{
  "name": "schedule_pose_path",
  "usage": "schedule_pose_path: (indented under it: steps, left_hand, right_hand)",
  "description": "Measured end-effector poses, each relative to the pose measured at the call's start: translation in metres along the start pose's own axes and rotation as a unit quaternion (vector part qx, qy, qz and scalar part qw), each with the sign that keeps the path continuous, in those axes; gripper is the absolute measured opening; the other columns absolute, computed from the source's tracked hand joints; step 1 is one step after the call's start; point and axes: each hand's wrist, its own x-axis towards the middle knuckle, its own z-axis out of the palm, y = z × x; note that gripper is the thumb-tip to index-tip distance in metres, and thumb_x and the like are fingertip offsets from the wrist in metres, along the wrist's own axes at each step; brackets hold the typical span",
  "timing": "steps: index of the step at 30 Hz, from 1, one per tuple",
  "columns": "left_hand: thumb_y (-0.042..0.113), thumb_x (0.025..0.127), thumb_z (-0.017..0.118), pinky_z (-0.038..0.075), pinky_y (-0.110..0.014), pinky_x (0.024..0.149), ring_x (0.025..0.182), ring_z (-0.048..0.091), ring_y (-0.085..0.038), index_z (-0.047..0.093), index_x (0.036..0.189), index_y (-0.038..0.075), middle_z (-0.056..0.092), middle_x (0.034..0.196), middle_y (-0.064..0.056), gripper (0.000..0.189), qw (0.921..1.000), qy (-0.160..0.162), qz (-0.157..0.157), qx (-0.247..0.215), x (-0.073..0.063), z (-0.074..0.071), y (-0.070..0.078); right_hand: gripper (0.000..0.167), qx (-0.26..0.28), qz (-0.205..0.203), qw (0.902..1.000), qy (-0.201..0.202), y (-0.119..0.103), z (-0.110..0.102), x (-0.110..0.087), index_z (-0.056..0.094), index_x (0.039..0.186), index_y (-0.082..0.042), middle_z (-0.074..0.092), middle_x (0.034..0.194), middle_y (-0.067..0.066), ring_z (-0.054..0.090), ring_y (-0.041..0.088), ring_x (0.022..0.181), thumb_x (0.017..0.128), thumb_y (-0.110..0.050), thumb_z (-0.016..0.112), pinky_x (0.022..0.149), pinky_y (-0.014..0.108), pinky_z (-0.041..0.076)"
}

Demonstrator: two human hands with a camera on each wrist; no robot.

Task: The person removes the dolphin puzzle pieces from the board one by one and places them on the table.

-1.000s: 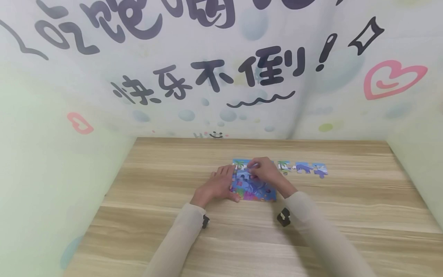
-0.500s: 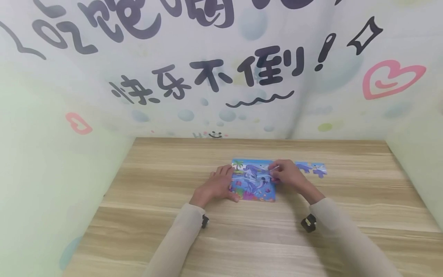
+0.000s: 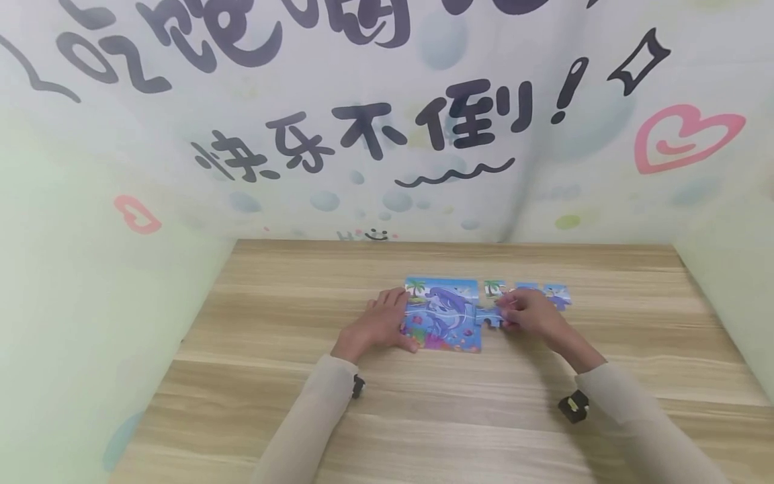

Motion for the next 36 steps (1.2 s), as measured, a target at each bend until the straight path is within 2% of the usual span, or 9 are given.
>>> schedule_pose_path:
  steps: [6, 19, 25, 36]
  left_hand:
    - [0.061, 0.076, 0.075, 0.025, -0.047, 0.117, 0.147, 0.022, -0.028, 0.019, 0.158, 0.008, 0.021, 0.162, -0.010, 0.112, 1.0000, 0.000, 0.000, -0.007, 0.000, -0.001, 0.000]
    - [0.062, 0.076, 0.074, 0.025, -0.047, 0.116, 0.147, 0.021, -0.028, 0.018, 0.158, 0.008, 0.020, 0.162, -0.009, 0.113, 1.0000, -0.004, -0.001, -0.001, 0.001, -0.001, 0.001]
    - [0.061, 0.076, 0.075, 0.025, -0.047, 0.116, 0.147, 0.021, -0.028, 0.019, 0.158, 0.008, 0.021, 0.162, -0.009, 0.112, 1.0000, -0.003, -0.002, -0.005, 0.001, -0.002, 0.001]
    - [0.060, 0.077, 0.075, 0.024, -0.047, 0.117, 0.147, 0.021, -0.028, 0.019, 0.158, 0.008, 0.020, 0.162, -0.009, 0.111, 0.9999, -0.006, -0.002, -0.013, 0.000, -0.002, 0.001]
  right_hand:
    - [0.026, -0.014, 0.008, 0.9998, 0.011, 0.005, -0.006, -0.005, 0.058, 0.118, 0.013, 0.067, 0.093, 0.010, 0.064, 0.011, 0.077, 0.096, 0.000, 0.060, 0.070, 0.027, 0.058]
    - [0.022, -0.025, 0.025, 0.9991, 0.025, 0.009, -0.012, -0.001, 0.059, 0.114, 0.012, 0.069, 0.093, 0.011, 0.065, 0.012, 0.078, 0.097, -0.001, 0.059, 0.069, 0.027, 0.058]
    - [0.022, -0.056, 0.027, 0.9974, 0.035, 0.008, -0.013, 0.000, 0.061, 0.114, 0.011, 0.068, 0.098, 0.016, 0.064, 0.015, 0.080, 0.098, -0.003, 0.057, 0.067, 0.027, 0.057]
    - [0.022, -0.113, 0.007, 0.9915, 0.063, 0.009, -0.009, 0.002, 0.064, 0.109, 0.008, 0.067, 0.092, 0.014, 0.060, 0.017, 0.076, 0.096, -0.009, 0.063, 0.061, 0.025, 0.049]
